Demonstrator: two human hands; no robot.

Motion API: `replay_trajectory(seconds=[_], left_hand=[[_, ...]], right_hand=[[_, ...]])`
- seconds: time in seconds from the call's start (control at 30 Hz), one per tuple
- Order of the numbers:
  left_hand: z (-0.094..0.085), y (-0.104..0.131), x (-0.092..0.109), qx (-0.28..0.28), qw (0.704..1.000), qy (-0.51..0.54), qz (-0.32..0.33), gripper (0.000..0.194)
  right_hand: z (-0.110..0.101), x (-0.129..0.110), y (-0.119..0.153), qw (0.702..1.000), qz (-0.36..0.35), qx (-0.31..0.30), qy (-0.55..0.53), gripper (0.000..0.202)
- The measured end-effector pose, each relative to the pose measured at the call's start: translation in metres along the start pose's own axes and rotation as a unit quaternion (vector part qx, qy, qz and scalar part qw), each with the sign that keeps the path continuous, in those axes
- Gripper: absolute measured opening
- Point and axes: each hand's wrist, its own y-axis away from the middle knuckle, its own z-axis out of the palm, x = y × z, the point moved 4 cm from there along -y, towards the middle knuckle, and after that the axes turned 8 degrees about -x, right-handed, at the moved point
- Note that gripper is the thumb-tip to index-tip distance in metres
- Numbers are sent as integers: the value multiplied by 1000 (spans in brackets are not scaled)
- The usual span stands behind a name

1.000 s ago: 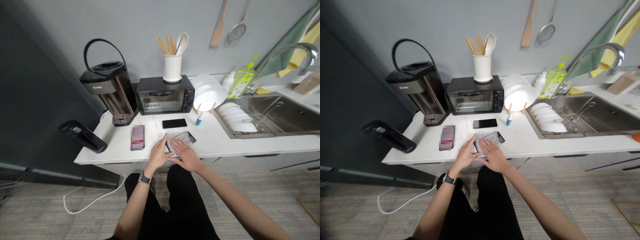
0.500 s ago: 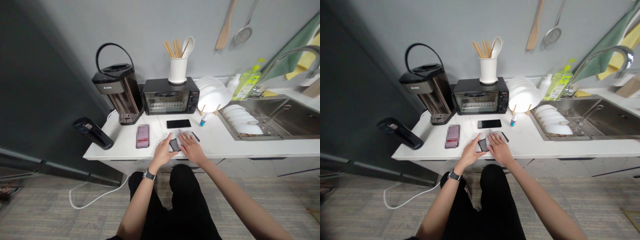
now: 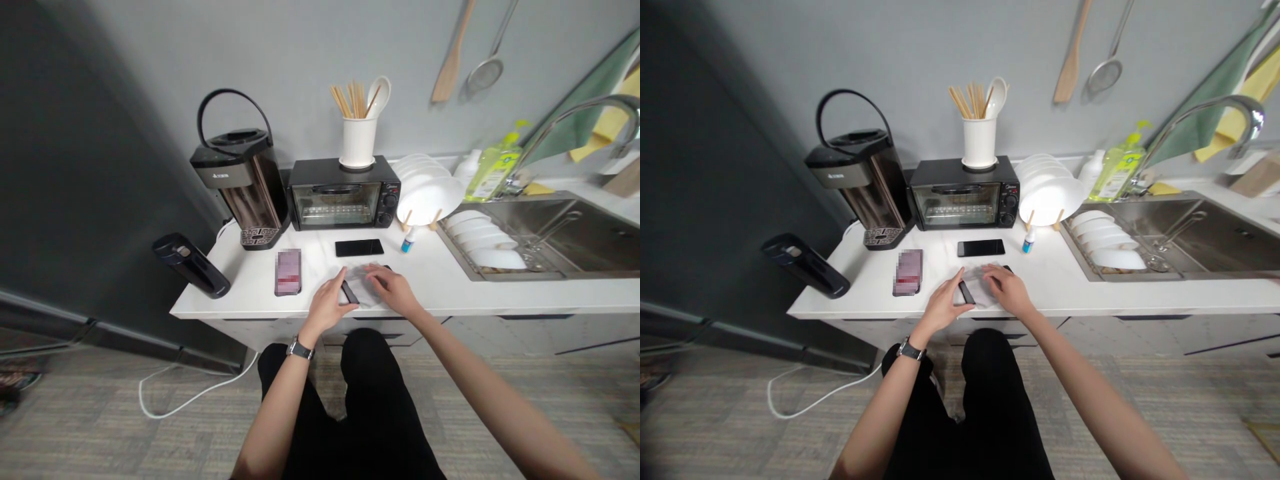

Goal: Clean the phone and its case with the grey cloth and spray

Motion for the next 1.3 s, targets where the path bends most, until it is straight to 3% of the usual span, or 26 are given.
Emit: replay_trajectory(seconds=[0.23,0.37,0.43,0.57,0.67,0.8,0.9,1.1,1.23,1.3], left_hand=[[-6,5,3,26,998,45,35,98],[-19,7,6,133,986,98,25,58],[-19,6,8,158,984,86,16,48],[-6,2,11,99,995,8,-1,82],[3,1,11,78,996,-33,-12,98],[4,-1,10,84,996,-28,-23,99],[2,-2,10,85,996,-16,-30,100],[3,-2,9,81,996,-19,-36,103],[3,-1,9,79,995,-41,-33,95],[4,0,10,75,995,-56,-29,93]], right_hand=[[-3,-3,-6,999,15,35,-6,36],[-14,-13,-6,998,3,67,-12,39],[-18,-14,-8,998,-5,58,-17,41],[-14,-6,-9,999,-24,33,1,35],[3,-1,-2,996,-43,-4,80,37],[31,-9,12,973,-85,-73,201,50],[36,-14,21,960,-123,-114,223,57],[19,0,29,960,-38,-59,270,65],[27,-11,29,973,-52,-86,206,57],[21,-12,27,988,-39,-59,140,48]])
